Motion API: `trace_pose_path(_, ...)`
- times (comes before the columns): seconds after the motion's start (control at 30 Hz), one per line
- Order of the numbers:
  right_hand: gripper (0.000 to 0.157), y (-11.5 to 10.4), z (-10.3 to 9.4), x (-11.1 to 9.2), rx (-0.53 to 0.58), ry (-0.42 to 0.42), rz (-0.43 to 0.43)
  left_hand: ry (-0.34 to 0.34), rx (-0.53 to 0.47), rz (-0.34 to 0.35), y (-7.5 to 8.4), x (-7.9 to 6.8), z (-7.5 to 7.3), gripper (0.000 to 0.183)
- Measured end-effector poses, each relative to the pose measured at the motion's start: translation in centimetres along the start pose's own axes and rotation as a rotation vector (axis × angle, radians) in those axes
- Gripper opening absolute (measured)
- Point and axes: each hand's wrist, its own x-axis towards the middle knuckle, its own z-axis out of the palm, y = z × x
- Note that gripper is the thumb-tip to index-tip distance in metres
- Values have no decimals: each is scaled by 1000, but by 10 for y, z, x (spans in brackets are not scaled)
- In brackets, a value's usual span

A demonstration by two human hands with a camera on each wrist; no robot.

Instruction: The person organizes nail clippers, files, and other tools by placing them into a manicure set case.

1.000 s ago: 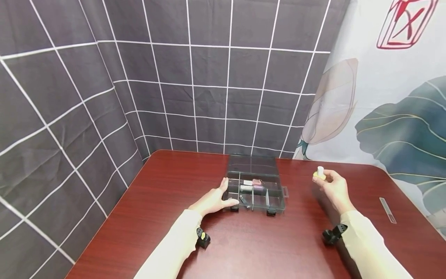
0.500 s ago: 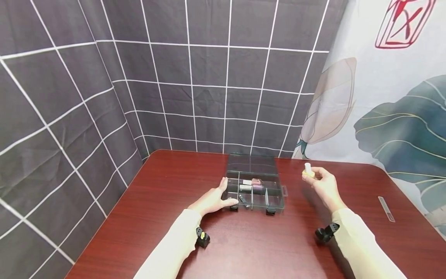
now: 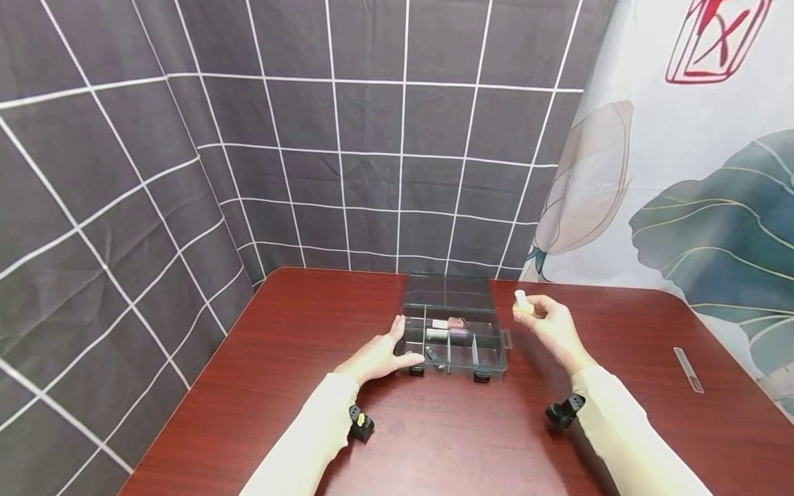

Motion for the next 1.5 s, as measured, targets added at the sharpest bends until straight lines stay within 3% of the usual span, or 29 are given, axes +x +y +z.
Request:
trace_pose_path(0.43, 28, -11, 19, 7, -4, -53, -71, 7, 5, 5, 0, 1, -1, 101)
trace_pose_path(0.77, 27, -12, 30, 7, -55, -89, -76, 14, 16, -2, 1, 1, -1, 102)
trace_pose_path(1.5, 16, -25, 54, 2, -290, -106, -231, 13, 18, -1, -1, -1, 2, 101)
